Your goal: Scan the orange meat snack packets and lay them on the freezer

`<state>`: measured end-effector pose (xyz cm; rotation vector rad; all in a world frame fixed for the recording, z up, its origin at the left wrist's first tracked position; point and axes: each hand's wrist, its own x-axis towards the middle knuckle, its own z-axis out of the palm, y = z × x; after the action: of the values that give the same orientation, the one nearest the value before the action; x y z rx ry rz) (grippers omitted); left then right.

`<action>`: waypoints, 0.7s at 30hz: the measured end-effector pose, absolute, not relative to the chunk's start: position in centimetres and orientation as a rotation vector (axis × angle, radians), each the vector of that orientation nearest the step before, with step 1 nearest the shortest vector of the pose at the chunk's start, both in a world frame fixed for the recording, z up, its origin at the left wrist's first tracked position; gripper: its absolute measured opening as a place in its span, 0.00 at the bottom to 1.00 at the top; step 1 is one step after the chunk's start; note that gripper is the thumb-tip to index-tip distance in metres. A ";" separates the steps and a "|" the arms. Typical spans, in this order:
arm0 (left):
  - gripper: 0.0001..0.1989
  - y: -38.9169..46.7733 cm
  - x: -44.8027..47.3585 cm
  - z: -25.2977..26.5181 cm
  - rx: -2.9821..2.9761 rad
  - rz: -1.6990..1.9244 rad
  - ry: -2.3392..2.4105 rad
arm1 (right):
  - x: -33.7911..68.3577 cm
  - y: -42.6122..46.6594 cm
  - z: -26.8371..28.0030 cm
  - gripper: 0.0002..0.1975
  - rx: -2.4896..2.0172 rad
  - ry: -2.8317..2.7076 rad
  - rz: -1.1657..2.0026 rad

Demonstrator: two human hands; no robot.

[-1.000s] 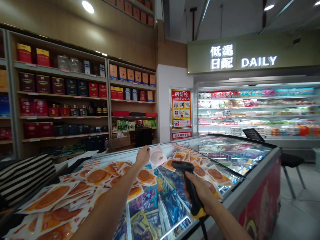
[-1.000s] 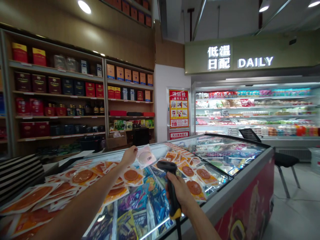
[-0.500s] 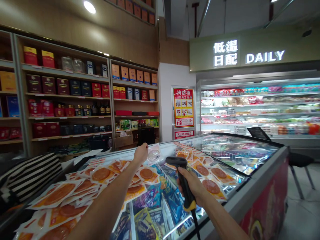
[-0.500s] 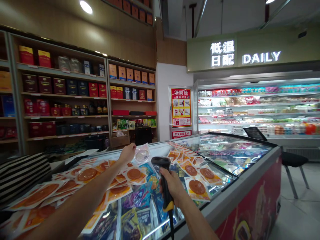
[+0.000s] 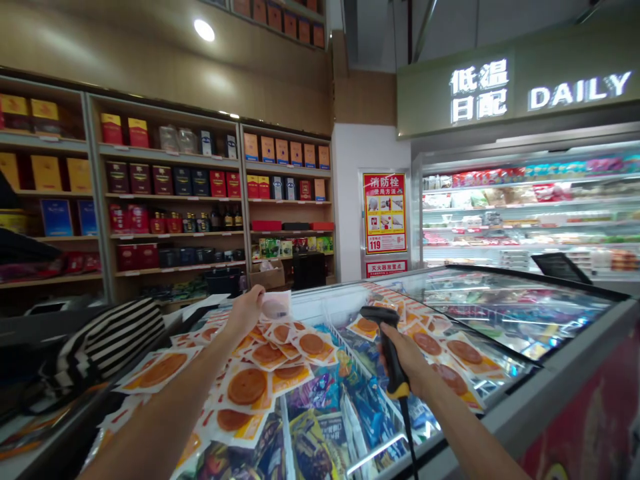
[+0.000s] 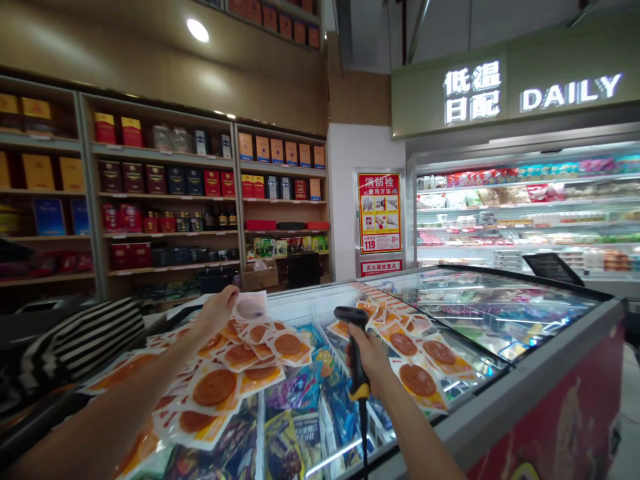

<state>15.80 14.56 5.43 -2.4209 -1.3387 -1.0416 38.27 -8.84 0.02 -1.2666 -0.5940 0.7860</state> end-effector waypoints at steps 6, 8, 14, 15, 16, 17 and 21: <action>0.12 14.8 12.9 4.7 -2.463 -0.996 -1.321 | 39.1 -9.0 -0.3 0.16 -1.242 -0.552 0.761; 0.14 14.7 13.0 5.2 -2.456 -1.108 -1.354 | 39.5 -9.2 -0.2 0.15 -1.230 -0.554 0.753; 0.13 14.1 16.7 7.1 -2.442 -1.533 -1.393 | 41.2 -10.0 -0.4 0.15 -1.221 -0.539 0.712; 0.13 13.8 17.9 7.0 -2.479 -1.500 -1.382 | 41.6 -10.1 -0.5 0.15 -1.215 -0.539 0.701; 0.14 13.4 19.2 6.8 -2.529 -1.437 -1.364 | 41.8 -10.2 -0.5 0.14 -1.212 -0.543 0.693; 0.15 13.0 20.6 6.3 -2.586 -1.348 -1.346 | 42.1 -10.4 -0.5 0.14 -1.215 -0.545 0.687; 0.17 10.7 27.0 3.3 -2.787 -1.031 -1.224 | 42.8 -11.0 -0.3 0.13 -1.247 -0.498 0.659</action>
<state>27.03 10.66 3.27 -2.7870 -1.2238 -1.0314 42.85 -11.05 -0.34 -1.2474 -0.4977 0.6592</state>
